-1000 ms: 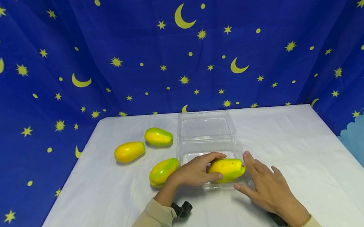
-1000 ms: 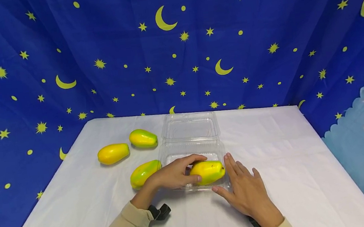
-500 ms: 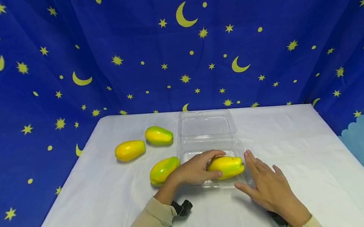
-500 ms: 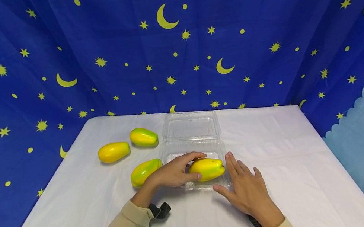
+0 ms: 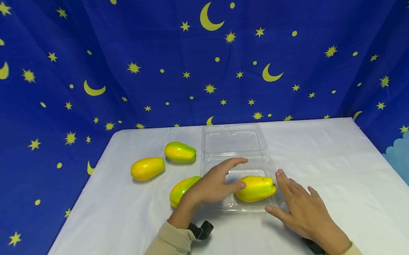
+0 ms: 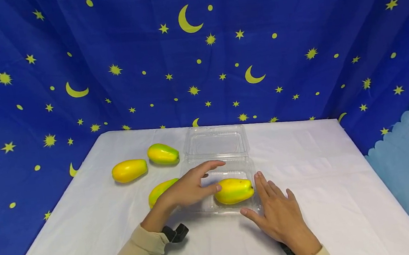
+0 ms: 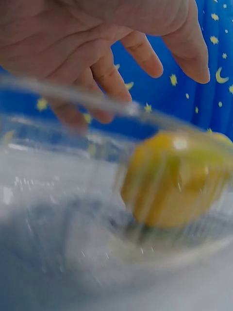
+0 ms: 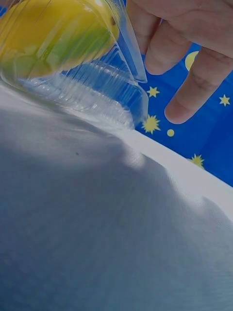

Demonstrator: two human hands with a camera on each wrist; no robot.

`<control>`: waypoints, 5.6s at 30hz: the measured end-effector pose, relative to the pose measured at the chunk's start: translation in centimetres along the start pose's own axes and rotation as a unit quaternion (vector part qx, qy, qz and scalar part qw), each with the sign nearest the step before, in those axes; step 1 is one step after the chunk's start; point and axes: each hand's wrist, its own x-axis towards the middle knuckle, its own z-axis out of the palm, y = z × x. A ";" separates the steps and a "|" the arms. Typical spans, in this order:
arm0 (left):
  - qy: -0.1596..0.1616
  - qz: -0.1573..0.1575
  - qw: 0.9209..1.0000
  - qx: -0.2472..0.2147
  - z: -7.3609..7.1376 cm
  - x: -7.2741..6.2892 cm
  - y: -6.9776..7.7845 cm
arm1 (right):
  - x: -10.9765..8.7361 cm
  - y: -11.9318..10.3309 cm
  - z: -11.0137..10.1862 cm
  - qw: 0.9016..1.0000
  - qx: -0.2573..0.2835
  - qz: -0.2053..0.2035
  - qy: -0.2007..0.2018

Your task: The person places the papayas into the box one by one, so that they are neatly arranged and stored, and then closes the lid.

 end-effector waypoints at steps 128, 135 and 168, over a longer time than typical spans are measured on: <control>0.228 -0.258 0.939 -0.011 -13.6 -12.6 -14.1 | -0.3 0.1 0.2 1.000 0.010 -0.006 -0.018; 0.295 -0.225 0.929 -0.017 -14.0 -12.5 -13.3 | -0.3 0.0 0.2 1.000 0.010 -0.005 -0.019; 0.391 -0.017 0.919 -0.054 -9.0 -4.5 -1.8 | -0.2 0.1 -0.1 1.000 0.022 -0.015 -0.016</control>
